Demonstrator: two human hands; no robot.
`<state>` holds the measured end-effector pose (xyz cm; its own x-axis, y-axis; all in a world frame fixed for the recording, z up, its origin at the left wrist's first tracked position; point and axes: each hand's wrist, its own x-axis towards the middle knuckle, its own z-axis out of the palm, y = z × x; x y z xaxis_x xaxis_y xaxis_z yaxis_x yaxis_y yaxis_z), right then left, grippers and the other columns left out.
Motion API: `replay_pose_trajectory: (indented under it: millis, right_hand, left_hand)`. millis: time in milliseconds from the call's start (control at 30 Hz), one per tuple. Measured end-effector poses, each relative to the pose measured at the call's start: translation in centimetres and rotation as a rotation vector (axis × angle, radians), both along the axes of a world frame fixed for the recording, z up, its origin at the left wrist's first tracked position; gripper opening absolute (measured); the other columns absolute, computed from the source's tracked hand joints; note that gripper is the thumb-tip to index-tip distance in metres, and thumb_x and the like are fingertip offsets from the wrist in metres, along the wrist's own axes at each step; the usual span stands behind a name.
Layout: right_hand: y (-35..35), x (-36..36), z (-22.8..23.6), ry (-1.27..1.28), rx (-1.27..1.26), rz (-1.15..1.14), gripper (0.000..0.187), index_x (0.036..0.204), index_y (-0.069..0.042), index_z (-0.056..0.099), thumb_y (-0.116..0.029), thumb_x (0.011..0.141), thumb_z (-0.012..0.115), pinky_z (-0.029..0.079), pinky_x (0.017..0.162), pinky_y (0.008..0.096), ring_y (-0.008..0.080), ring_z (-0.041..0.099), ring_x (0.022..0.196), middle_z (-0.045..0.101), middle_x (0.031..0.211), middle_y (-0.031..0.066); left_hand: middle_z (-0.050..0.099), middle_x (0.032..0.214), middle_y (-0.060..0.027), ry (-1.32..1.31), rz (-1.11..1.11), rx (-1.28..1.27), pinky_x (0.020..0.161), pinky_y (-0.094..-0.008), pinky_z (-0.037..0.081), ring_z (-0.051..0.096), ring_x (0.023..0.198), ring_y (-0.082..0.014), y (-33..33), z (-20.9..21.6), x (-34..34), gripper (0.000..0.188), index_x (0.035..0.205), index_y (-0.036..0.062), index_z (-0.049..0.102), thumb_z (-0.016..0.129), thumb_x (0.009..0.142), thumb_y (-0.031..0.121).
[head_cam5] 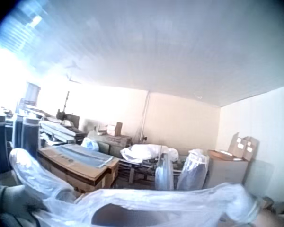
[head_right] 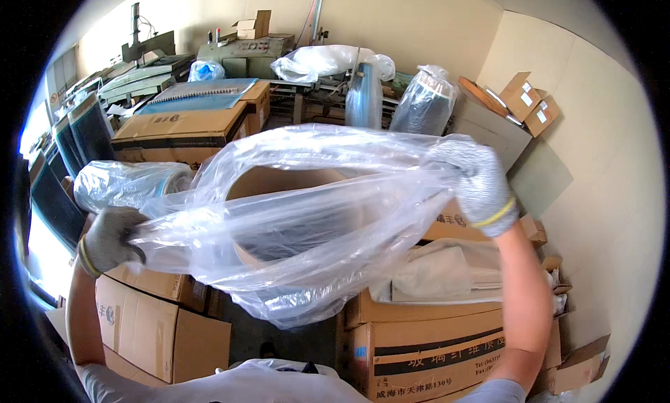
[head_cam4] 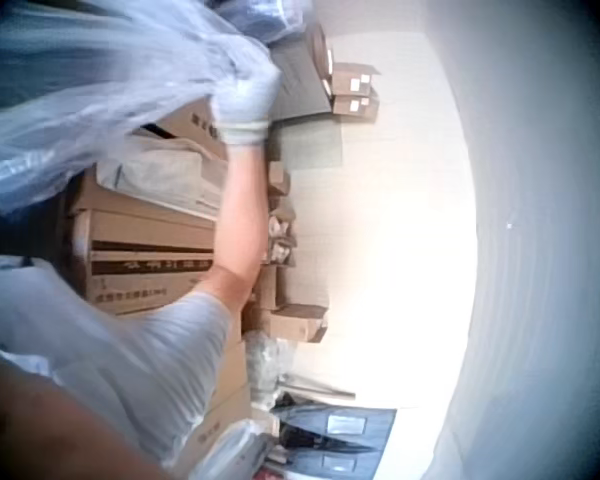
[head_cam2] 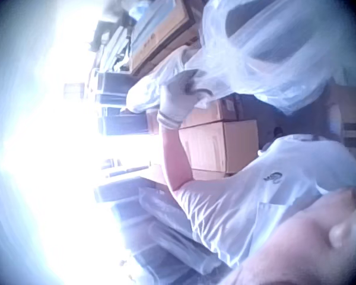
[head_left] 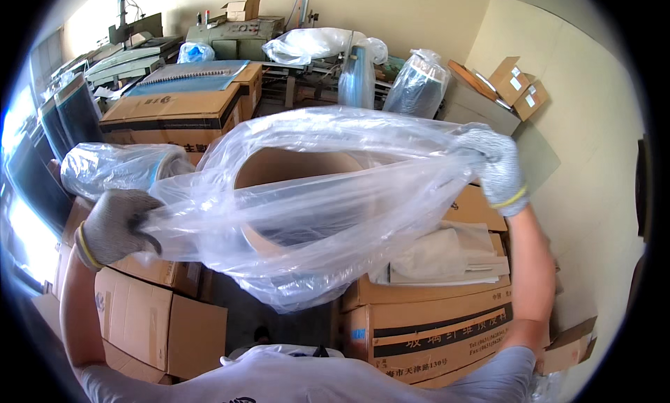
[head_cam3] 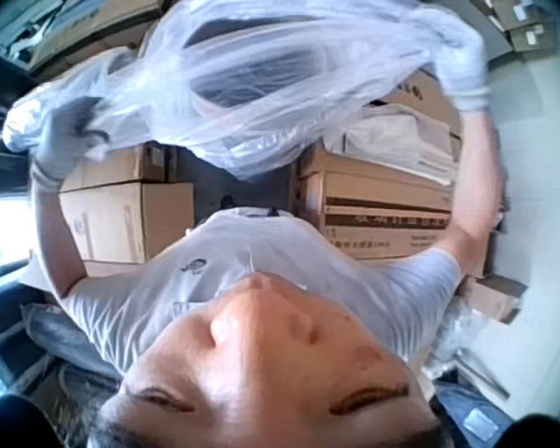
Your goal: The person opens a cardboard box and removes a large cylindrical roll wrapped in plastic. They unwrap the roll, inspect the cardboard tube, and then rewrap the roll in the plastic bag.
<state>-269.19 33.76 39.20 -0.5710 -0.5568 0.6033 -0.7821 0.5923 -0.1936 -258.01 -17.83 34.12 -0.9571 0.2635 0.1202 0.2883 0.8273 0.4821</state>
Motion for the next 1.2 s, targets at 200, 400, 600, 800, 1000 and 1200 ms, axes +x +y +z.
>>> replay_pose_trajectory:
  millis: [200,400,600,800,1000,1200]
  right_hand:
    - [-3.1,2.5,0.3,-0.491,0.211,0.029,0.029,0.098,-0.005,0.072,0.003,0.070,0.069,0.054,0.077,0.0343,0.0250,0.068,0.086,0.070,0.096,0.0136]
    - [1.8,-1.4,-1.5,0.412,1.200,-0.469,0.016,0.092,-0.014,0.068,-0.022,0.084,0.056,0.047,0.078,0.0397,0.0216,0.065,0.079,0.062,0.091,0.0054]
    - [2.7,-2.0,-0.1,0.703,0.974,-0.420,0.024,0.099,-0.012,0.070,-0.013,0.082,0.054,0.041,0.095,0.0419,0.0247,0.059,0.101,0.065,0.111,0.0076]
    - [1.7,1.2,-0.3,0.156,0.377,0.059,0.021,0.087,-0.008,0.070,-0.005,0.075,0.054,0.038,0.104,0.0445,0.0288,0.058,0.110,0.068,0.101,0.0091]
    - [5.6,2.0,-0.9,0.501,0.780,-0.194,0.016,0.085,-0.007,0.069,-0.005,0.073,0.059,0.044,0.091,0.0410,0.0275,0.059,0.093,0.066,0.095,0.0088]
    - [8.9,-2.1,0.4,0.768,0.831,-0.490,0.016,0.091,-0.006,0.068,-0.014,0.081,0.059,0.043,0.091,0.0428,0.0258,0.056,0.100,0.062,0.110,0.0103]
  left_hand:
    - [0.070,0.093,-0.0049,0.175,0.286,-1.299,0.096,-0.0360,0.040,0.058,0.105,-0.0201,-8.5,-4.2,-3.6,0.032,0.109,0.0192,0.070,0.068,0.077,0.026]
    - [0.069,0.095,-0.0132,0.296,0.345,-0.520,0.086,-0.0373,0.048,0.064,0.092,-0.0247,-11.0,0.6,-3.7,0.031,0.114,0.0073,0.067,0.060,0.084,0.015]
    - [0.060,0.112,-0.0112,-0.226,0.460,0.153,0.087,-0.0347,0.046,0.057,0.100,-0.0223,0.8,-4.5,-11.8,0.050,0.114,0.0036,0.062,0.054,0.091,0.047]
    - [0.061,0.121,-0.0151,-0.230,0.198,-0.335,0.102,-0.0379,0.037,0.054,0.112,-0.0252,-2.7,-13.2,-14.8,0.045,0.117,0.0054,0.064,0.070,0.080,0.032]
    - [0.072,0.088,-0.0094,0.143,0.255,0.237,0.071,-0.0299,0.051,0.062,0.074,-0.0131,-3.5,-5.9,-15.4,0.024,0.092,-0.0005,0.073,0.073,0.076,0.018]
    - [0.061,0.071,-0.0020,0.200,0.575,0.656,0.058,-0.0269,0.046,0.054,0.061,-0.0120,-5.8,-0.7,-14.2,0.017,0.090,0.0019,0.070,0.070,0.082,0.016]
